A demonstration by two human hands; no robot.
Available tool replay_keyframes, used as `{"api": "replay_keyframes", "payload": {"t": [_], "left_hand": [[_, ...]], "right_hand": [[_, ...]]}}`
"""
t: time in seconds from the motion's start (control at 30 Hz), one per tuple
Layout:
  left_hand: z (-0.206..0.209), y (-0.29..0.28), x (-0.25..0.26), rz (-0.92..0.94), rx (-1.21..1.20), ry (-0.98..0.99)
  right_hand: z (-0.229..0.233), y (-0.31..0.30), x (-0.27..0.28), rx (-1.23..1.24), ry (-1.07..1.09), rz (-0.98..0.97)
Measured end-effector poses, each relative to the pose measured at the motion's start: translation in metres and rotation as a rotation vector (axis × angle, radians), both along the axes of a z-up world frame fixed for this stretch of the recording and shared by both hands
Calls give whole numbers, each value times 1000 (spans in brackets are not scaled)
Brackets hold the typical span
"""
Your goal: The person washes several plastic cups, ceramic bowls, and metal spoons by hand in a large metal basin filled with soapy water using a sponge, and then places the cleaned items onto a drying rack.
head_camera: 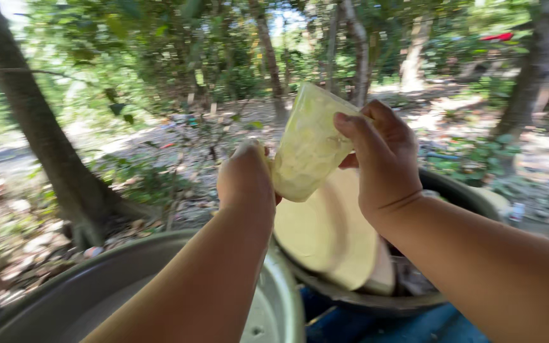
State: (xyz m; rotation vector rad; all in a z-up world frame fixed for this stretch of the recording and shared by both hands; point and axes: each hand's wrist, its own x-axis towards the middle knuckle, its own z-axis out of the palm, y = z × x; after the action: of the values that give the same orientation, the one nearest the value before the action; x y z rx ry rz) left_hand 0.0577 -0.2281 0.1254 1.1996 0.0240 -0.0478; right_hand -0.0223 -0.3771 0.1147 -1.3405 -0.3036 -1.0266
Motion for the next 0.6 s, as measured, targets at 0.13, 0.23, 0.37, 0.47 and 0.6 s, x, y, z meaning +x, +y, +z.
{"api": "replay_keyframes", "payload": {"t": [0.13, 0.23, 0.37, 0.47, 0.6], "left_hand": [[-2, -56, -13, 12, 227, -413], [-5, -98, -17, -24, 429, -583], [-22, -148, -15, 120, 1174, -1305], [-38, -172, -16, 90, 1129, -1424], [-50, -173, -33, 14, 1085, -1549]], "right_hand": [[-12, -54, -22, 30, -88, -139], [-22, -86, -44, 166, -94, -233], [-46, -129, -78, 312, -4, -405], [-76, -150, -95, 362, 43, -537], [-113, -156, -110, 414, 202, -669]]}}
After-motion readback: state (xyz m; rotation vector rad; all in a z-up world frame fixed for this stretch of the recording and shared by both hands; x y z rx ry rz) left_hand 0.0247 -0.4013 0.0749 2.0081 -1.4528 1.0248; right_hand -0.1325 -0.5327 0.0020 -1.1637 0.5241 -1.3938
